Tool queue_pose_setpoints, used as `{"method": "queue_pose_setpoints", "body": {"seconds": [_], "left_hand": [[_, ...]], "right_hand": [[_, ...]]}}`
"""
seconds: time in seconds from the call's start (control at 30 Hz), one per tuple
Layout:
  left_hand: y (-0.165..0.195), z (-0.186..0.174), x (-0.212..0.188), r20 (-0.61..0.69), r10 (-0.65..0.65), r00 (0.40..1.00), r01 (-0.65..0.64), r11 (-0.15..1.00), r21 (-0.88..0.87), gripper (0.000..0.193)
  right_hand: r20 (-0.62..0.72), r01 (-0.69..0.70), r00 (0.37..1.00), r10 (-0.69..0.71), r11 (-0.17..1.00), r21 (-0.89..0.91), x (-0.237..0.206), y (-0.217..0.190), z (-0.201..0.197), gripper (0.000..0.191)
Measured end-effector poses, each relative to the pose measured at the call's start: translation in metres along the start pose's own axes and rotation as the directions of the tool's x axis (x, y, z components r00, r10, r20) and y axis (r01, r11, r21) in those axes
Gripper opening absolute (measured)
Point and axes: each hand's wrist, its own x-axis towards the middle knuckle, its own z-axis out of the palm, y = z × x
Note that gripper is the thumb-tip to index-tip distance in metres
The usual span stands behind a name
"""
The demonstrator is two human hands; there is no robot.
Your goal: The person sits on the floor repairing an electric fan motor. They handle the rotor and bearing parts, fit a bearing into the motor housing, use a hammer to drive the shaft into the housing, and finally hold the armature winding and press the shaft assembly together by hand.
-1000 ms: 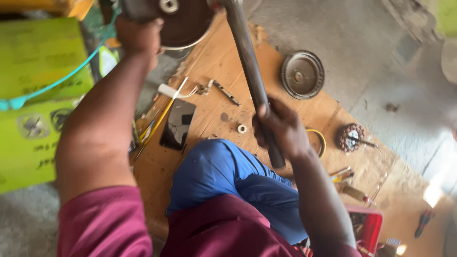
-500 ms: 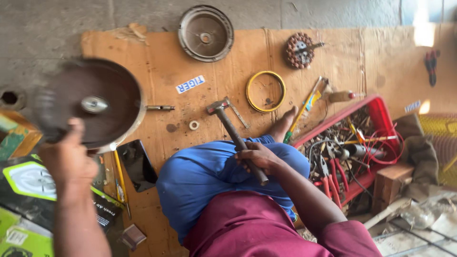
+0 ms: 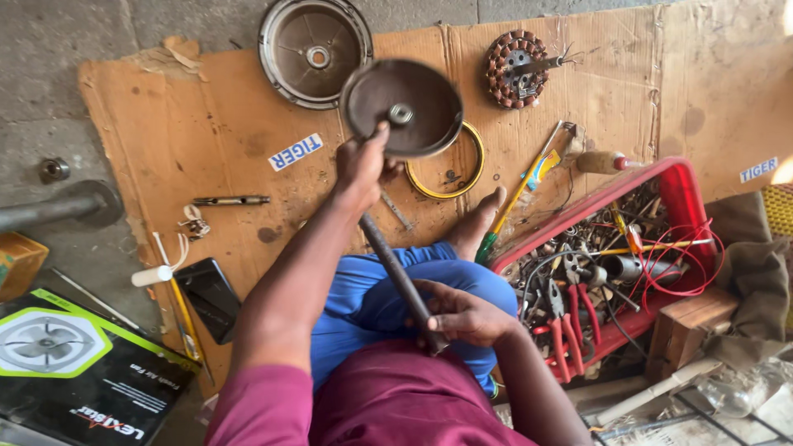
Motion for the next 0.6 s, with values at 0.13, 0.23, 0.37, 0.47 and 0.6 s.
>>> {"method": "queue_pose_setpoints", "body": {"seconds": [0.13, 0.23, 0.37, 0.47, 0.6], "left_hand": [[-0.012, 0.053, 0.045, 0.017, 0.089, 0.996, -0.09, 0.995, 0.034, 0.029], [-0.022, 0.067, 0.063, 0.056, 0.115, 0.992, -0.117, 0.993, 0.024, 0.029], [-0.036, 0.06, 0.07, 0.004, 0.12, 0.993, -0.12, 0.993, 0.001, 0.03], [-0.039, 0.052, 0.067, -0.086, 0.113, 0.99, -0.095, 0.977, 0.191, 0.03], [-0.025, 0.022, 0.06, -0.114, 0.158, 0.981, -0.119, 0.949, 0.293, 0.027]], "right_hand": [[0.127, 0.038, 0.989, -0.07, 0.97, 0.239, -0.007, -0.01, -0.022, 0.099], [0.15, -0.008, 0.988, -0.03, 0.968, 0.249, -0.01, -0.013, -0.031, 0.105], [0.163, -0.029, 0.987, -0.014, 0.965, 0.259, -0.01, -0.013, -0.04, 0.108], [0.164, -0.034, 0.986, -0.005, 0.972, 0.234, -0.008, -0.014, -0.043, 0.11], [0.166, -0.013, 0.986, -0.022, 0.978, 0.207, -0.005, -0.018, -0.043, 0.111]]}}
